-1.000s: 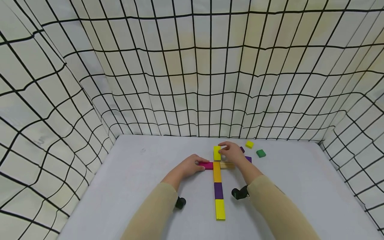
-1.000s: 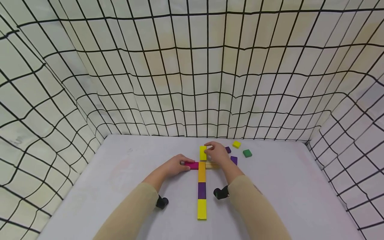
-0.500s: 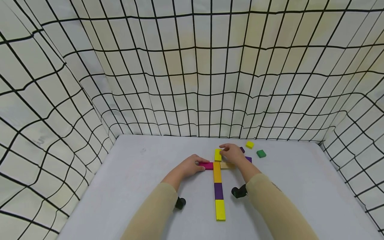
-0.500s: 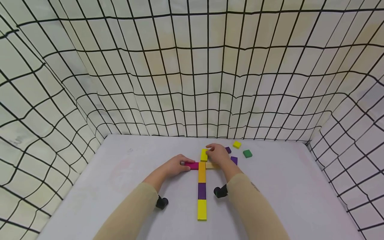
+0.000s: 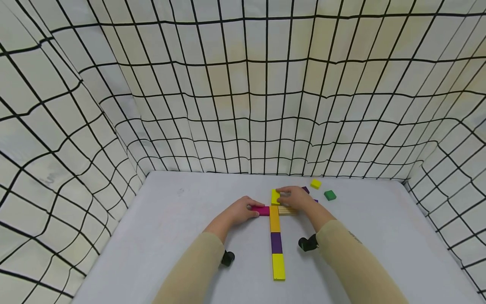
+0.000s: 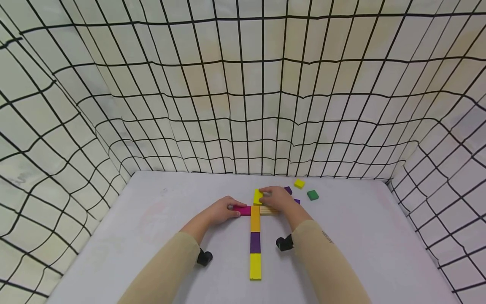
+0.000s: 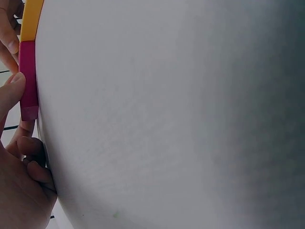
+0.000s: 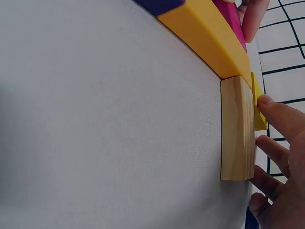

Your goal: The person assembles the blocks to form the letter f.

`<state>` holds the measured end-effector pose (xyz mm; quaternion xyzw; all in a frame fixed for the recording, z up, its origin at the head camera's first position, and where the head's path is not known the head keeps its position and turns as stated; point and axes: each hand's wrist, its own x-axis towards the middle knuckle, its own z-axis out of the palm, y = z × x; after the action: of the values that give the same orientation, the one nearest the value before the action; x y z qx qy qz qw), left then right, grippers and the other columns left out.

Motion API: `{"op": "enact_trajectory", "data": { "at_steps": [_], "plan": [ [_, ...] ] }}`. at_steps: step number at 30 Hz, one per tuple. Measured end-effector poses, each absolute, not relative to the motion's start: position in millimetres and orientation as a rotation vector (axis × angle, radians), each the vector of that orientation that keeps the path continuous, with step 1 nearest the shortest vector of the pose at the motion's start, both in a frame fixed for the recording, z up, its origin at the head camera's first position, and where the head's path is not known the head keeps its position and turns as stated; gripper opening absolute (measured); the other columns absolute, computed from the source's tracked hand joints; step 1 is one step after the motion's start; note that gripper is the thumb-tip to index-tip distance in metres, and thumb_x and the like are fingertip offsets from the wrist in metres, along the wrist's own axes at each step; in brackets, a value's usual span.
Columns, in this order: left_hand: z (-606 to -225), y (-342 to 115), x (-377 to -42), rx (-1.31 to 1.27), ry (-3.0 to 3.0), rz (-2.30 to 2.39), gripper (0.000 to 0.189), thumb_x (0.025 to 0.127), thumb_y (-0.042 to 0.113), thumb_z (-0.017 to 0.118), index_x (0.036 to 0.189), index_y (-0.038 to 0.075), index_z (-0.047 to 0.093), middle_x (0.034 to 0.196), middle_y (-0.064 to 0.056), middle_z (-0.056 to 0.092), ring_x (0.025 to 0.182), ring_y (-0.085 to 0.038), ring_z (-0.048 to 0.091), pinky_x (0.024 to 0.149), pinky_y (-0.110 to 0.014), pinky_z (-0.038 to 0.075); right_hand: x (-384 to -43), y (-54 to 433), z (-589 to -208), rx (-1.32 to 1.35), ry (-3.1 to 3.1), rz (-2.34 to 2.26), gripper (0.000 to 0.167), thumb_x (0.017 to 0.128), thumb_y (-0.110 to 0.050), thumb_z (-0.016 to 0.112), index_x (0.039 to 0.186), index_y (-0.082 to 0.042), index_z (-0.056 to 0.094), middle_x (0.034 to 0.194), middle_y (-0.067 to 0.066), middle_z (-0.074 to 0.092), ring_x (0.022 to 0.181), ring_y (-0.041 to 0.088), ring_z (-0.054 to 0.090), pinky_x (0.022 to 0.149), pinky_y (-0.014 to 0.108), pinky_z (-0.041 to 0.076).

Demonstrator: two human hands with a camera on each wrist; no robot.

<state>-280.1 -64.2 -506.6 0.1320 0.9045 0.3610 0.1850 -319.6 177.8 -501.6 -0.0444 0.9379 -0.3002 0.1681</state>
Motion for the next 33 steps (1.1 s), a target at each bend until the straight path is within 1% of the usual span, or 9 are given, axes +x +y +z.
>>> {"op": "enact_trajectory", "data": {
  "at_steps": [7, 11, 15, 21, 26, 33],
  "plan": [
    [-507, -65, -281, 0.370, 2.552, 1.016, 0.030, 0.095, 0.025, 0.068, 0.123, 0.032, 0.071, 0.125, -0.001, 0.056, 0.121, -0.026, 0.049, 0.108, -0.049, 0.037, -318, 177, -502, -0.162, 2.693, -0.821, 0.047, 0.094, -0.038, 0.068, 0.139, -0.031, 0.059, 0.149, 0.008, 0.049, 0.141, 0.034, 0.037, 0.113, 0.056, 0.029],
    [-509, -65, -281, 0.364, 2.554, 1.017, 0.029, 0.094, 0.025, 0.068, 0.123, 0.032, 0.071, 0.124, -0.002, 0.056, 0.120, -0.026, 0.049, 0.108, -0.049, 0.037, -317, 173, -502, -0.176, 2.696, -0.832, 0.045, 0.094, -0.036, 0.068, 0.138, -0.029, 0.060, 0.147, 0.008, 0.050, 0.140, 0.034, 0.038, 0.113, 0.056, 0.030],
    [-511, -66, -281, 0.356, 2.560, 1.012, 0.029, 0.094, 0.025, 0.068, 0.122, 0.033, 0.071, 0.125, -0.001, 0.056, 0.121, -0.026, 0.049, 0.108, -0.049, 0.037, -315, 170, -502, -0.170, 2.698, -0.838, 0.044, 0.095, -0.035, 0.068, 0.138, -0.028, 0.061, 0.147, 0.008, 0.051, 0.140, 0.035, 0.038, 0.113, 0.056, 0.030],
    [-512, -66, -281, 0.356, 2.554, 1.017, 0.029, 0.094, 0.027, 0.068, 0.122, 0.035, 0.071, 0.128, -0.001, 0.055, 0.123, -0.027, 0.048, 0.109, -0.049, 0.037, -314, 168, -503, -0.169, 2.699, -0.824, 0.044, 0.095, -0.036, 0.066, 0.139, -0.030, 0.060, 0.148, 0.008, 0.050, 0.141, 0.034, 0.037, 0.113, 0.056, 0.029],
    [-510, -66, -280, 0.361, 2.554, 1.018, 0.030, 0.094, 0.026, 0.069, 0.123, 0.033, 0.071, 0.126, -0.002, 0.056, 0.121, -0.026, 0.049, 0.108, -0.049, 0.038, -312, 168, -503, -0.207, 2.699, -0.828, 0.043, 0.096, -0.035, 0.065, 0.139, -0.030, 0.059, 0.148, 0.006, 0.050, 0.141, 0.033, 0.037, 0.114, 0.056, 0.028],
    [-509, -65, -279, 0.372, 2.550, 1.036, 0.029, 0.094, 0.025, 0.069, 0.122, 0.031, 0.072, 0.124, -0.003, 0.056, 0.120, -0.026, 0.049, 0.107, -0.050, 0.038, -309, 169, -501, -0.209, 2.682, -0.842, 0.043, 0.095, -0.035, 0.066, 0.138, -0.032, 0.060, 0.147, 0.007, 0.050, 0.140, 0.035, 0.037, 0.113, 0.058, 0.029]
  ]
}}
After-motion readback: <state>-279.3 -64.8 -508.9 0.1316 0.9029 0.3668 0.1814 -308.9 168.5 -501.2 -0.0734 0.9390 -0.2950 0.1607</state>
